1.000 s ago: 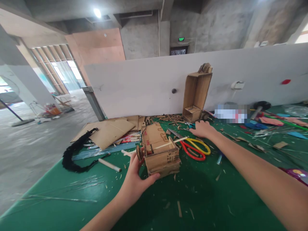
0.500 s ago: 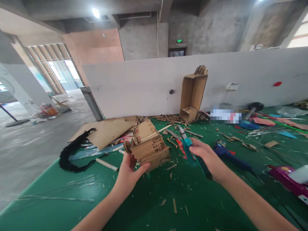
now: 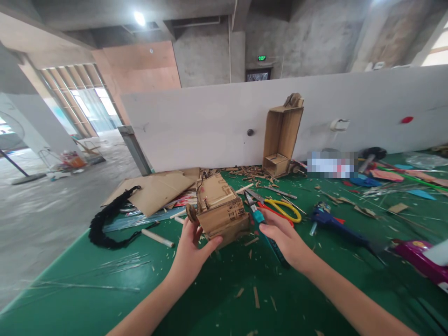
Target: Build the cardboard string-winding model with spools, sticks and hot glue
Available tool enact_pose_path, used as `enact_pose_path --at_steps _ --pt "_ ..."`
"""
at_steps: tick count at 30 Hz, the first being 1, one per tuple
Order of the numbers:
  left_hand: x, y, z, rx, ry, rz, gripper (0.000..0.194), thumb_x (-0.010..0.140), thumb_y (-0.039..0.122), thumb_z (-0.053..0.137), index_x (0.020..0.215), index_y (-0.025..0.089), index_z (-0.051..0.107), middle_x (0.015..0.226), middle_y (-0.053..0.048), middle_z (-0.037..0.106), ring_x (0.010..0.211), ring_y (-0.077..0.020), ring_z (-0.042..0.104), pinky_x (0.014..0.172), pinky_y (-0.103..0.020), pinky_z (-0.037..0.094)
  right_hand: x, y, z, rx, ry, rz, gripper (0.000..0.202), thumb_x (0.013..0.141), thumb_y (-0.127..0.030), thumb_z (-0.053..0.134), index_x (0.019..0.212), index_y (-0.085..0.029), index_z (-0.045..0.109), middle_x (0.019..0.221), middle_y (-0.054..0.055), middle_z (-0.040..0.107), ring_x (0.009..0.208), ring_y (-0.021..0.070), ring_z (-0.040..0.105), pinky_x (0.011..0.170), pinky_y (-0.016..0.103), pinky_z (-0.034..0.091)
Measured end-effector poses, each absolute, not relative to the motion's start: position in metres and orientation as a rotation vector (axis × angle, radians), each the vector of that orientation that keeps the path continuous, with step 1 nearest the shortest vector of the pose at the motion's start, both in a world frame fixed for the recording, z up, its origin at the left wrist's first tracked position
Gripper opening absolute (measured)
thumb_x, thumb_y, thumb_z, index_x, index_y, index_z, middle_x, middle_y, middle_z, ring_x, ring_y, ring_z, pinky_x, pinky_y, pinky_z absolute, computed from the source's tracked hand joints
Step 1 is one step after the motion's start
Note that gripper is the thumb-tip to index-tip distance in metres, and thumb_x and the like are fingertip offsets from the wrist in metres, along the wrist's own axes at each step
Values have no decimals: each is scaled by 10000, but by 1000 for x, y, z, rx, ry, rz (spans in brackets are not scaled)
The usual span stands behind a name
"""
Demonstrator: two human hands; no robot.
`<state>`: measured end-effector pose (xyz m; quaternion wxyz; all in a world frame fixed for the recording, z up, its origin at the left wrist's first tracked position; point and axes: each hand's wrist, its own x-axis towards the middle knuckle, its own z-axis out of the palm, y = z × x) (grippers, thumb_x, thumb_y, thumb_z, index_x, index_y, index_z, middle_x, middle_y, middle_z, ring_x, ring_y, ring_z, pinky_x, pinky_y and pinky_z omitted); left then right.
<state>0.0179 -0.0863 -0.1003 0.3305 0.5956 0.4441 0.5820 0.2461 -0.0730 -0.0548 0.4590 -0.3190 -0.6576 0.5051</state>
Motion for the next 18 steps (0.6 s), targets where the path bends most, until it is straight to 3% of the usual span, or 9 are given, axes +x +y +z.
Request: enact_pose_path --at_steps 9,18 --pt "22 -91 -99 1755 1201 1437 560 751 306 682 1263 256 461 1363 -77 351 1284 -278 394 1034 -415 418 243 -72 -59 -856 -1556 1257 424 806 -391 537 1199 -252 610 1200 28 638 1190 269 509 1050 433 327" --pt "23 -92 -100 1781 1269 1430 564 758 321 674 1272 257 450 1346 -74 358 1275 -276 400 1059 -431 397 244 -83 -55 -1072 -1489 1248 450 845 -393 484 1270 -261 551 1343 8 533 1347 253 313 1070 395 318"
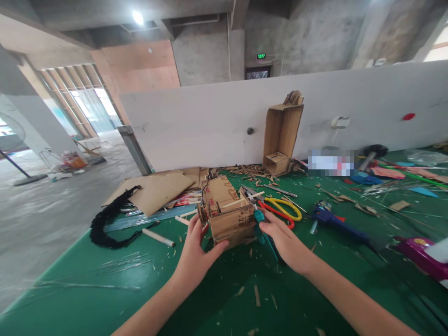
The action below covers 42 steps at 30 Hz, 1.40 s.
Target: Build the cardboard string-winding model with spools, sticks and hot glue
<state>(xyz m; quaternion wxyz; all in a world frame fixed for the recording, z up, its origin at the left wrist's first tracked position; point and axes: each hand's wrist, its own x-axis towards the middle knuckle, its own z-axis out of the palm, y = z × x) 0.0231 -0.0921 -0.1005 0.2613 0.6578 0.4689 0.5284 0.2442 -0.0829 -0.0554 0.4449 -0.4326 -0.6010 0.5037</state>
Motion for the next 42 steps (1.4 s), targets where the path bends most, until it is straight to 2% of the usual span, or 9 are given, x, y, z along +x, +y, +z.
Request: enact_pose_path --at_steps 5,10,13,25,31,35,42 --pt "23 -92 -101 1786 1262 1434 566 760 313 673 1274 247 446 1348 -78 356 1279 -277 397 1063 -436 393 240 -83 -55 -1054 -1540 1152 430 879 -373 452 1275 -229 537 1310 35 558 1341 252 322 1063 401 331" --pt "24 -92 -100 1779 1233 1434 578 758 297 677 1285 252 443 1367 -81 340 1285 -288 390 1049 -434 409 235 -75 -61 -935 -1583 1169 433 856 -448 521 1207 -197 550 1236 81 601 1183 243 516 1018 401 396" --pt "24 -92 -100 1777 1234 1426 591 759 298 678 1295 255 432 1370 -87 339 1286 -293 388 1053 -444 399 235 -74 -62 -918 -1534 1198 401 828 -444 571 1149 -204 581 1175 75 632 1117 244 562 999 412 418" --pt "25 -95 -99 1732 1213 1438 589 760 310 676 1290 245 429 1368 -91 359 1287 -285 387 1058 -444 385 237 -78 -59 -827 -1482 1310 383 866 -407 541 1195 -211 552 1171 52 633 1155 228 532 991 379 423" --pt "21 -91 -103 1736 1202 1447 567 756 297 679 1277 251 458 1343 -83 384 1269 -285 409 1044 -437 406 239 -79 -52 -848 -1496 1301 406 854 -449 542 1170 -198 585 1164 79 643 1146 263 541 992 423 414" --pt "22 -91 -102 1748 1212 1443 551 752 295 680 1261 244 473 1344 -81 369 1269 -274 407 1055 -428 397 238 -79 -53 -834 -1490 1315 417 851 -445 547 1199 -217 563 1175 67 637 1143 252 546 968 410 441" --pt "22 -91 -102 1740 1219 1437 559 732 302 693 1249 239 490 1345 -84 374 1269 -275 409 1042 -419 413 236 -76 -58 -859 -1506 1268 392 843 -448 547 1160 -221 578 1133 56 657 1126 251 562 1005 426 410"
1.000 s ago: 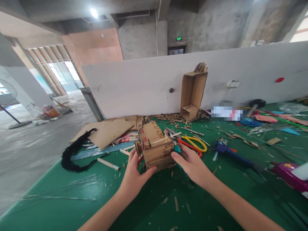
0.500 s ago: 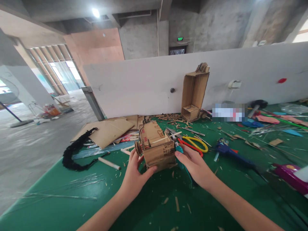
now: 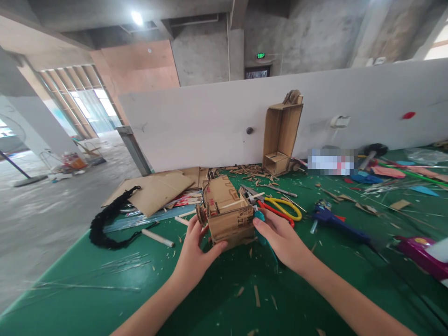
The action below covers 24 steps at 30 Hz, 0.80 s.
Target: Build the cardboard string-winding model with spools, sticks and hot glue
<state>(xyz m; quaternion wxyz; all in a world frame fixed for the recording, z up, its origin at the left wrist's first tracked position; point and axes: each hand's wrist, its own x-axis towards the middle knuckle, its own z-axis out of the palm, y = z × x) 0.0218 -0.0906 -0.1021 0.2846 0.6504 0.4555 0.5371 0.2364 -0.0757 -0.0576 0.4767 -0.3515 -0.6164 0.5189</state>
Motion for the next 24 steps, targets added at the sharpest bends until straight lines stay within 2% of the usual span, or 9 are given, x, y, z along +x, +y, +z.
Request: enact_pose_path --at_steps 5,9,14,19,24 --pt "21 -91 -101 1759 1223 1430 521 741 304 689 1228 243 513 1332 -82 370 1244 -281 435 1030 -425 427 237 -74 -61 -907 -1559 1204 329 836 -412 558 1098 -214 565 1138 62 647 1103 234 573 1002 407 413" --pt "21 -91 -101 1758 1233 1418 465 733 313 694 1173 236 564 1313 -75 385 1233 -280 449 1026 -412 433 240 -76 -58 -1045 -1696 1160 298 811 -399 581 1045 -214 585 1022 61 681 1002 253 617 923 424 461" --pt "20 -90 -102 1766 1223 1435 493 732 308 697 1198 249 545 1300 -71 394 1220 -275 462 1024 -409 435 242 -74 -53 -1143 -1826 969 280 804 -396 581 1004 -201 607 968 74 689 934 267 624 818 421 485" --pt "21 -90 -101 1775 1218 1422 466 742 305 692 1185 256 553 1300 -64 383 1220 -268 463 1024 -395 435 240 -69 -57 -1126 -1878 777 271 828 -424 545 928 -188 631 863 73 698 798 243 626 707 360 470" --pt "21 -90 -101 1765 1212 1420 480 745 307 691 1197 255 537 1313 -69 371 1216 -258 468 1028 -390 431 238 -67 -61 -1129 -1912 672 294 855 -450 490 824 -183 609 714 43 662 616 188 568 562 297 406"
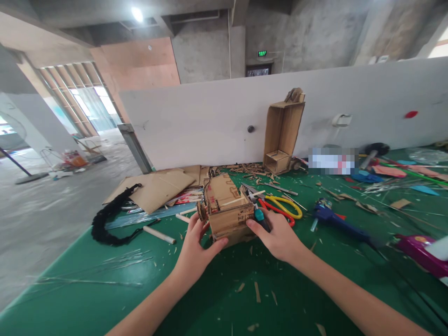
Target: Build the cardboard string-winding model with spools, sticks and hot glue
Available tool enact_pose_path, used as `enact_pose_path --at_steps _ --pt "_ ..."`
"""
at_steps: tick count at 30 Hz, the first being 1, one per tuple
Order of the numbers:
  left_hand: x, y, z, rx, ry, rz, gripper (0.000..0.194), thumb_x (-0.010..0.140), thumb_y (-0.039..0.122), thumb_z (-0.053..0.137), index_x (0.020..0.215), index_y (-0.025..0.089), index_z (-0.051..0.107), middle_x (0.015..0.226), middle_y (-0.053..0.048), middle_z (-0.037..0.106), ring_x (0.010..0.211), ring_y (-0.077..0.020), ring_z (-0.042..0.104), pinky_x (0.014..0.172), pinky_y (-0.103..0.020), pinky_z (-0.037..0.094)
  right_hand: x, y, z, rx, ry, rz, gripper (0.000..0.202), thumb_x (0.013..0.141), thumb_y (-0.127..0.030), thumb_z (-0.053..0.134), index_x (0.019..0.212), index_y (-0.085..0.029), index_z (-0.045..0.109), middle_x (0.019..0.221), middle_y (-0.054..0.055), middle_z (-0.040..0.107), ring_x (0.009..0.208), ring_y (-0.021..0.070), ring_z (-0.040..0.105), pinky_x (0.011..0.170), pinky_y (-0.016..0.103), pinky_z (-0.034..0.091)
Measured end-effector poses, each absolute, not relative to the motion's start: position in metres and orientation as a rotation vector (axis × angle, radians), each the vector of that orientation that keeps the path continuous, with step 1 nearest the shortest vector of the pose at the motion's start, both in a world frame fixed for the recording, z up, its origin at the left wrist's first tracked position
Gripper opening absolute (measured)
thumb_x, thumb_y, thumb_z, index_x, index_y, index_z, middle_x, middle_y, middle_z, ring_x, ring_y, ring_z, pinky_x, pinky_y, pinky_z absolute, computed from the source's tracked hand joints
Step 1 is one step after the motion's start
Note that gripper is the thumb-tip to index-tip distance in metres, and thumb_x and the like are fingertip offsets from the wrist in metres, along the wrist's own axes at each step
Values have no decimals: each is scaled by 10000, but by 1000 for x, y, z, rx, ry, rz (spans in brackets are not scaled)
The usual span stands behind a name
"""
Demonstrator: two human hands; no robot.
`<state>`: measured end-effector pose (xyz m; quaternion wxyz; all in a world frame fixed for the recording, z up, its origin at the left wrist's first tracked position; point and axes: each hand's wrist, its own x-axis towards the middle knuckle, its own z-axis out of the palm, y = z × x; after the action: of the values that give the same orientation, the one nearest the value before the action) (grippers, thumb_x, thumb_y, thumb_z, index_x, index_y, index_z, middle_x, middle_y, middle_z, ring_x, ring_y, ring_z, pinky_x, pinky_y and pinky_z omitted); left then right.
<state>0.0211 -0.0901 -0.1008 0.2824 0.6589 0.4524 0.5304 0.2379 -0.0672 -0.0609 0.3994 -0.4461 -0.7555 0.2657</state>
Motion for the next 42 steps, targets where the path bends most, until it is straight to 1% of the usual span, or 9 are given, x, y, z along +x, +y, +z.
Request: enact_pose_path --at_steps 11,13,16,20,23,25,28,31,42 --pt "24 -91 -97 1770 1234 1424 495 750 330 680 1214 266 520 1344 -60 330 1266 -271 409 1031 -391 428 239 -58 -73 -1137 -1906 556 352 858 -484 469 640 -208 483 545 -14 496 507 134 445 495 266 322" --pt "24 -91 -97 1769 1235 1420 509 753 334 678 1226 264 505 1342 -64 330 1265 -269 410 1026 -398 432 239 -60 -75 -1117 -1850 654 343 856 -495 470 703 -197 539 603 5 553 563 156 499 534 273 376" --pt "26 -91 -97 1766 1256 1438 536 747 342 681 1241 265 488 1342 -65 343 1266 -271 413 1024 -406 434 238 -69 -71 -1044 -1718 926 367 864 -513 457 929 -190 618 853 54 663 808 212 600 733 317 466" --pt "29 -93 -98 1791 1282 1443 525 746 349 677 1233 267 499 1341 -63 364 1272 -273 407 1026 -410 430 236 -84 -60 -990 -1530 1198 437 855 -552 462 1126 -239 604 1078 60 660 1038 235 570 914 364 424" --pt "30 -94 -97 1827 1308 1434 499 751 351 671 1216 268 509 1345 -58 353 1281 -270 386 1025 -409 431 232 -85 -62 -999 -1480 1107 444 868 -573 417 1036 -217 623 990 62 670 955 226 583 872 351 429" --pt "30 -94 -96 1839 1341 1431 478 755 355 670 1198 264 518 1344 -57 345 1275 -269 385 1021 -412 435 230 -80 -69 -1075 -1505 954 481 889 -587 337 819 -198 611 782 44 646 787 202 576 749 317 438" --pt "31 -94 -95 1854 1367 1419 472 761 362 666 1196 258 516 1325 -60 350 1260 -265 394 1015 -417 440 231 -71 -79 -1235 -1524 746 532 905 -602 226 556 -234 386 493 -23 425 532 152 436 544 287 346" --pt "34 -95 -92 1878 1376 1406 479 763 361 664 1205 257 509 1322 -61 339 1259 -262 392 1023 -416 433 235 -64 -84 -1274 -1542 607 510 914 -591 198 542 -252 283 469 -40 349 492 140 380 522 290 301" --pt "41 -97 -89 1874 1450 1386 522 766 349 654 1242 253 463 1315 -76 330 1232 -282 427 1049 -478 381 239 -56 -81 -1329 -1504 594 521 909 -592 196 520 -263 305 447 -23 398 492 162 423 525 297 329"
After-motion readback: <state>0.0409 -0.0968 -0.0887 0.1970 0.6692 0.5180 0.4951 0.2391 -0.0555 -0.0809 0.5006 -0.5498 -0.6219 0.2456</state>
